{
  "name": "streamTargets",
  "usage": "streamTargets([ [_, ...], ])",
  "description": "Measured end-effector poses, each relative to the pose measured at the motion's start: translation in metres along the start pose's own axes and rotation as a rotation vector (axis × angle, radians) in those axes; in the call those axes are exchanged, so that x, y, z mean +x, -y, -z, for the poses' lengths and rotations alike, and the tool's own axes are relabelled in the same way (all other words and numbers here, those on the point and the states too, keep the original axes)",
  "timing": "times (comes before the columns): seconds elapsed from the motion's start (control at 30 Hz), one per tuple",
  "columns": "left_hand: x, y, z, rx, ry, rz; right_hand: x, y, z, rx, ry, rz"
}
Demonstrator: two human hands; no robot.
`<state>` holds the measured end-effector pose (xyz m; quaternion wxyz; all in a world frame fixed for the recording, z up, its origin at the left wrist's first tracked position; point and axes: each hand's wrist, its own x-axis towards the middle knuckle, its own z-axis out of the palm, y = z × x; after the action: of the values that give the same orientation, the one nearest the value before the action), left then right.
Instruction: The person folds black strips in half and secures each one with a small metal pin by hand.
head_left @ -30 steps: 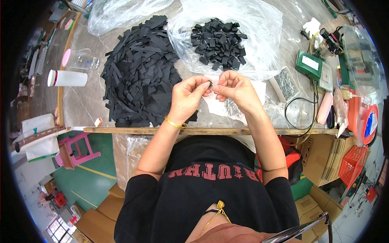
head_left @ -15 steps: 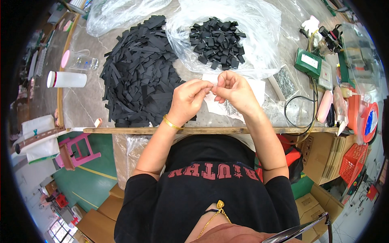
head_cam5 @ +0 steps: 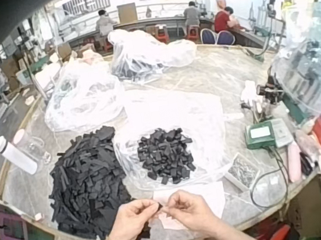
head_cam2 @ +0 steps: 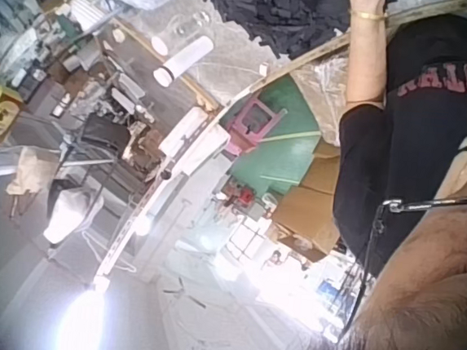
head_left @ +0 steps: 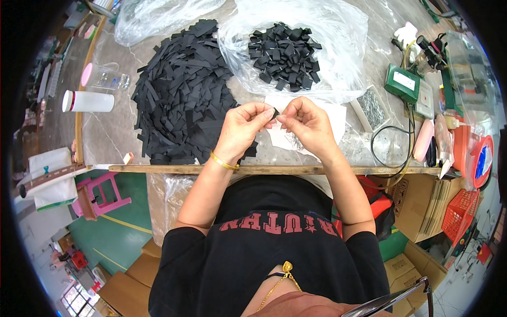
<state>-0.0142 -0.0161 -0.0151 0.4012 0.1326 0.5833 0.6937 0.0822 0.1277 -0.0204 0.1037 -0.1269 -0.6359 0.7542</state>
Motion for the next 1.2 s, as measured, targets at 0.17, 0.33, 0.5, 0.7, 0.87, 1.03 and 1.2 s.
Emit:
streamTargets([
  [0.17,-0.003,-0.004,-0.002,-0.022,0.025,-0.019,0.000,-0.002,0.001,0.070,0.010,0.005],
  [0.33,-0.006,-0.009,-0.002,0.009,0.035,-0.021,-0.001,-0.003,0.000,0.166,0.019,-0.009],
  [0.5,-0.006,-0.013,-0.003,0.036,0.041,-0.032,-0.004,-0.001,-0.004,0.176,-0.015,0.021],
  [0.7,-0.009,-0.014,-0.003,0.089,0.045,-0.081,-0.005,0.001,-0.004,0.178,-0.011,0.016],
  [0.87,-0.010,-0.015,-0.003,0.120,0.056,-0.101,-0.006,0.001,-0.004,0.224,-0.001,0.024],
  [1.03,-0.013,-0.014,-0.005,0.207,0.037,-0.166,-0.006,0.003,-0.006,0.254,-0.010,0.024],
  [1.2,-0.015,-0.010,-0.008,0.173,-0.015,-0.150,-0.008,0.007,-0.011,0.288,-0.077,0.001],
])
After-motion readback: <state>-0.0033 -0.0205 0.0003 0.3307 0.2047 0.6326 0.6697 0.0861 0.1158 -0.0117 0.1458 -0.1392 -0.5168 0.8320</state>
